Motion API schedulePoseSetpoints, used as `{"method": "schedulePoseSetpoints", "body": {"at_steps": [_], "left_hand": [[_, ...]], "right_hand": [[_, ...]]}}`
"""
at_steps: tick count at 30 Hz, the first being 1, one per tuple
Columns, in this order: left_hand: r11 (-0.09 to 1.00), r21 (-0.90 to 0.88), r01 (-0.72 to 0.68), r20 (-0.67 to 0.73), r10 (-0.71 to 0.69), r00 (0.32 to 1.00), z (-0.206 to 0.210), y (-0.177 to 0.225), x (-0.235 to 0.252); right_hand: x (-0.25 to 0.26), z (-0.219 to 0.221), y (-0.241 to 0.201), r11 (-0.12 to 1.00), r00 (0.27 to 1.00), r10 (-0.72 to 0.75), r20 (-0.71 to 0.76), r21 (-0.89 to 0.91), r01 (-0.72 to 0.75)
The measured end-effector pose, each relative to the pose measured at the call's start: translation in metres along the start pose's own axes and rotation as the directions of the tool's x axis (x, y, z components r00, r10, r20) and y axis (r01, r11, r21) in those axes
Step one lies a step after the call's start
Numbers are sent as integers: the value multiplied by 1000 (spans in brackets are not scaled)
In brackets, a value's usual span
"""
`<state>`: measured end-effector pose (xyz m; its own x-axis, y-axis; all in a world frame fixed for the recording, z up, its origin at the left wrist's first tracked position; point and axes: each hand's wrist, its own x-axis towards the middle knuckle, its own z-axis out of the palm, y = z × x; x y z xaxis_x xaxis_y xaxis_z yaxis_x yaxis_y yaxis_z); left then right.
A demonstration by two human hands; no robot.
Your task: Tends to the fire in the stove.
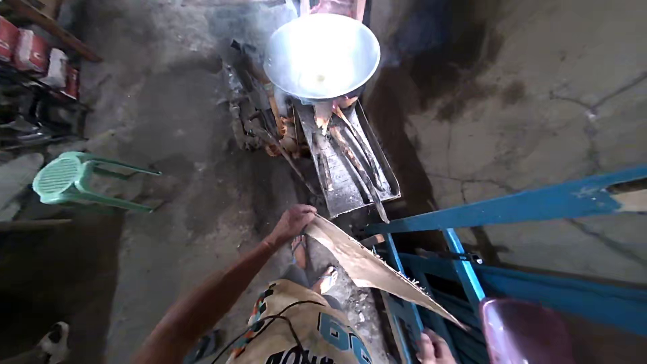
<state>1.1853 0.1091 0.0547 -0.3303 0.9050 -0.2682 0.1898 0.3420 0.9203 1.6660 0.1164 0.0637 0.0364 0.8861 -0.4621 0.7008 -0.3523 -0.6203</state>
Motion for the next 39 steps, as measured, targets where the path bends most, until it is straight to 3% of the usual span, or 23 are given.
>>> {"method": "schedulePoseSetpoints", "body": {"at_steps": [2, 4, 7, 12, 19, 22, 24, 28, 31, 36, 39], "left_hand": [[1000, -8, -4, 4, 4, 1000, 3, 6, 16], [996, -81, 40, 4, -40, 999, 3, 10, 27], [948, -283, 146, -29, -161, 987, 5, 3, 39], [870, -418, 263, -119, -340, 933, 16, -16, 35], [964, -259, 65, -242, -130, 962, 38, -31, 23], [946, -301, 123, -304, -217, 927, 51, -29, 20], [913, -371, 171, -274, -284, 919, 56, -27, 19], [915, -383, 130, -254, -239, 937, 65, -25, 20], [883, -430, 189, -242, -314, 918, 67, -22, 23], [803, -518, 294, -197, -446, 873, 65, -14, 28], [758, -586, 288, -164, -459, 873, 67, -16, 30]], "right_hand": [[14, 14, -34, 940, 956, -293, 20, -177, 292], [34, 34, -74, 808, 841, -541, 16, -267, 525], [65, 64, -136, 677, 725, -687, 54, -313, 666], [104, 105, -207, 684, 752, -566, 339, -316, 658], [122, 142, -241, 646, 685, -478, 550, -309, 699], [126, 151, -246, 644, 685, -456, 569, -321, 695], [125, 154, -252, 654, 713, -411, 569, -361, 665], [122, 155, -260, 604, 733, -362, 576, -453, 655], [117, 156, -264, 555, 740, -348, 576, -510, 657], [116, 158, -261, 554, 731, -376, 569, -494, 670], [117, 158, -258, 568, 726, -397, 561, -471, 675]]}}
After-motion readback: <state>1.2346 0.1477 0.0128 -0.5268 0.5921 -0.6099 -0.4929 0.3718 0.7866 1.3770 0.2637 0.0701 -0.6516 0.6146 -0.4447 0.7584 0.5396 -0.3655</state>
